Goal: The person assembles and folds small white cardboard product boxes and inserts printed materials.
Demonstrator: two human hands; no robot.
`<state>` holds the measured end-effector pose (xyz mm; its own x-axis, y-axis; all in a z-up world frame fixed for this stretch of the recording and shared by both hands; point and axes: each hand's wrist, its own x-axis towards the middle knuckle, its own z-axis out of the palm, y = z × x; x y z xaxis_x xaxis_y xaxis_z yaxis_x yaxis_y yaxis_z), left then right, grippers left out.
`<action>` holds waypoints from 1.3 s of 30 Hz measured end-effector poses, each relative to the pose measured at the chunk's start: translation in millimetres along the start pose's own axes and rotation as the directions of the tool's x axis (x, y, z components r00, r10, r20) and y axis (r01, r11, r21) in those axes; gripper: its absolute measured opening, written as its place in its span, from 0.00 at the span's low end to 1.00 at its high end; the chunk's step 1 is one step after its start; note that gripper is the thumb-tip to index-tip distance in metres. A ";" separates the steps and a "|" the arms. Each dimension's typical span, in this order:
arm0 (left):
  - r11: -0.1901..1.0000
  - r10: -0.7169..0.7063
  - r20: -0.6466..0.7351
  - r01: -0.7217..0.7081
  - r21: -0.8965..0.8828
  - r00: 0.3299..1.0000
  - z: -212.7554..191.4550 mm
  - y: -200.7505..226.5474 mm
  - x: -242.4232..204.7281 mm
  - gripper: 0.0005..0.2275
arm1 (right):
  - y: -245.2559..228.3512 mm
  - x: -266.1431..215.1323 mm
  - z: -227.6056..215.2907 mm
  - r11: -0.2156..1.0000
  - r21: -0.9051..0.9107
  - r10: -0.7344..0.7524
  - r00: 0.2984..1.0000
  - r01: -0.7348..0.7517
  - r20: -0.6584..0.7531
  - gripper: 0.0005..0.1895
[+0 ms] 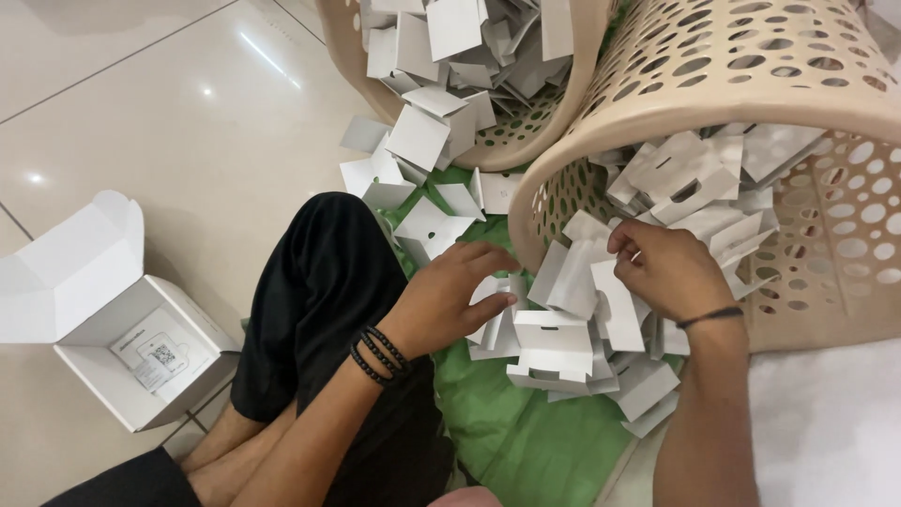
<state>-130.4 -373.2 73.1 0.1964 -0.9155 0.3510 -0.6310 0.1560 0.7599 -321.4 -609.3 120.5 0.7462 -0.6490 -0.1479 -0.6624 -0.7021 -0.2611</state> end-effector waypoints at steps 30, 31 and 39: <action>0.346 -0.367 -0.805 0.871 0.348 0.467 -200.3 -98.9 -290.1 0.16 | -369.7 -7.9 211.0 0.355 0.868 -0.663 0.748 0.348 -0.029 0.14; 0.345 -0.367 -0.806 0.873 0.346 0.465 -197.3 -106.0 -291.6 0.16 | -367.0 -8.2 210.5 0.354 0.868 -0.665 0.746 0.349 -0.029 0.14; 0.263 -0.485 -0.712 0.862 0.434 0.507 -167.9 -149.1 -282.6 0.15 | -316.5 10.9 186.9 0.339 0.862 -0.622 0.777 0.376 -0.094 0.11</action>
<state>34.1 -75.5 -47.6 0.9405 -0.2755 0.1988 -0.3222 -0.9088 0.2651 -91.4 -339.4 23.3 0.9859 -0.0955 0.1375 0.1125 -0.2299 -0.9667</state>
